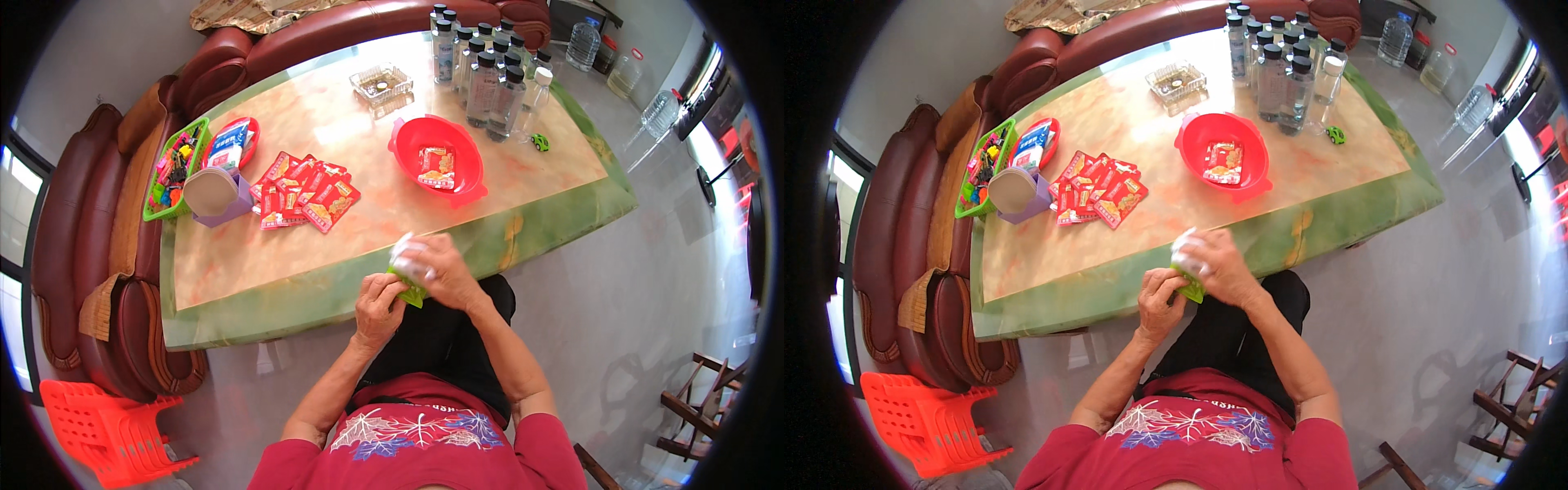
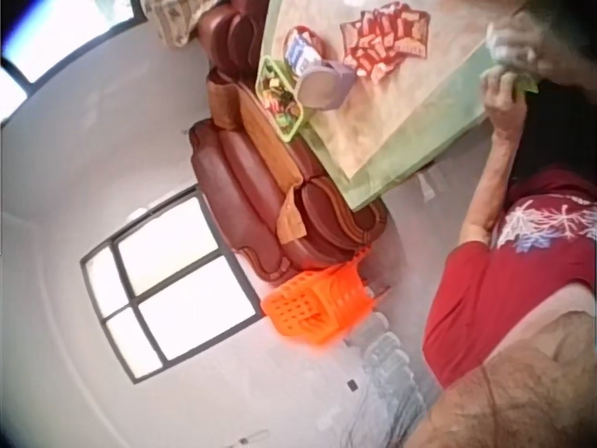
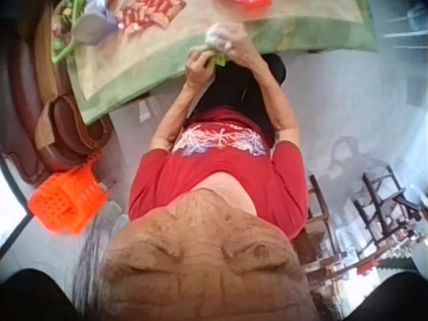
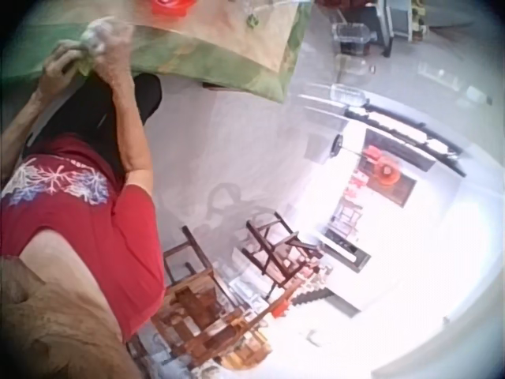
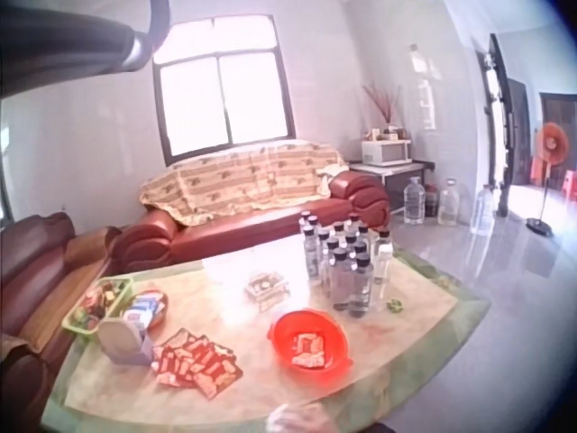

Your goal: The person sits on the floor and wipes the surface of small snack packets with a white cloth. They handle a green packet first, then several red packets, wiping each one individually and placing them into a red plastic bowl.

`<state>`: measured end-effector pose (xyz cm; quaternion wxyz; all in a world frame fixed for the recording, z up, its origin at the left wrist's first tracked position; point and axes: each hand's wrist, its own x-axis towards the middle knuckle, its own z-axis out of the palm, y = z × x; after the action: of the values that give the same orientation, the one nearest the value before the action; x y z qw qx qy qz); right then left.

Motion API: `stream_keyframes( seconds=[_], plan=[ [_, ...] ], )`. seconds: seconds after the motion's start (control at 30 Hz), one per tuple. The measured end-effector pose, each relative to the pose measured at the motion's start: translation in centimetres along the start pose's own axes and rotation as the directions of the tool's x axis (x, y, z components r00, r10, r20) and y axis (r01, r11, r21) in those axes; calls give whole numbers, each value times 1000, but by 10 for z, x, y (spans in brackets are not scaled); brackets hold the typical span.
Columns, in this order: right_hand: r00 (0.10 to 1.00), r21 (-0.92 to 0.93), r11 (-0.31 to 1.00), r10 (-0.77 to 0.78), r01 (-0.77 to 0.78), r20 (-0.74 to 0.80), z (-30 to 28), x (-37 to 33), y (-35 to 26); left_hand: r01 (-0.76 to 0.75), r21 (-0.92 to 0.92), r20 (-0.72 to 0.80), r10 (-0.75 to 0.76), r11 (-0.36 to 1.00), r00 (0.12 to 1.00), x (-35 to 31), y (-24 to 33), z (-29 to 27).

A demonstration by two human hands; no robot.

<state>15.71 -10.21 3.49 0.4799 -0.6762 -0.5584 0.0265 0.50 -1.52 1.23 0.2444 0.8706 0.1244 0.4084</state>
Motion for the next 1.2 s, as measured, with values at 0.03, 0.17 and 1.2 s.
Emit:
stream_keyframes(
  seconds=[0.03, 0.17, 1.2],
  plan=[
    [997, -26, 999, -42, 44, 72, 7, -5, -3, -3, -2, 2, 3, 1000, 1000, 1, 1, 0],
    [994, -251, 966, -37, 62, 103, 11, -3, -3, -15, -41, 24, 16, 999, 1000, 3, 3, -3],
    [983, -284, 942, -165, 180, 74, -17, -50, -17, 111, 73, 626, -133, 991, 769, 74, -33, 1]
  ],
)
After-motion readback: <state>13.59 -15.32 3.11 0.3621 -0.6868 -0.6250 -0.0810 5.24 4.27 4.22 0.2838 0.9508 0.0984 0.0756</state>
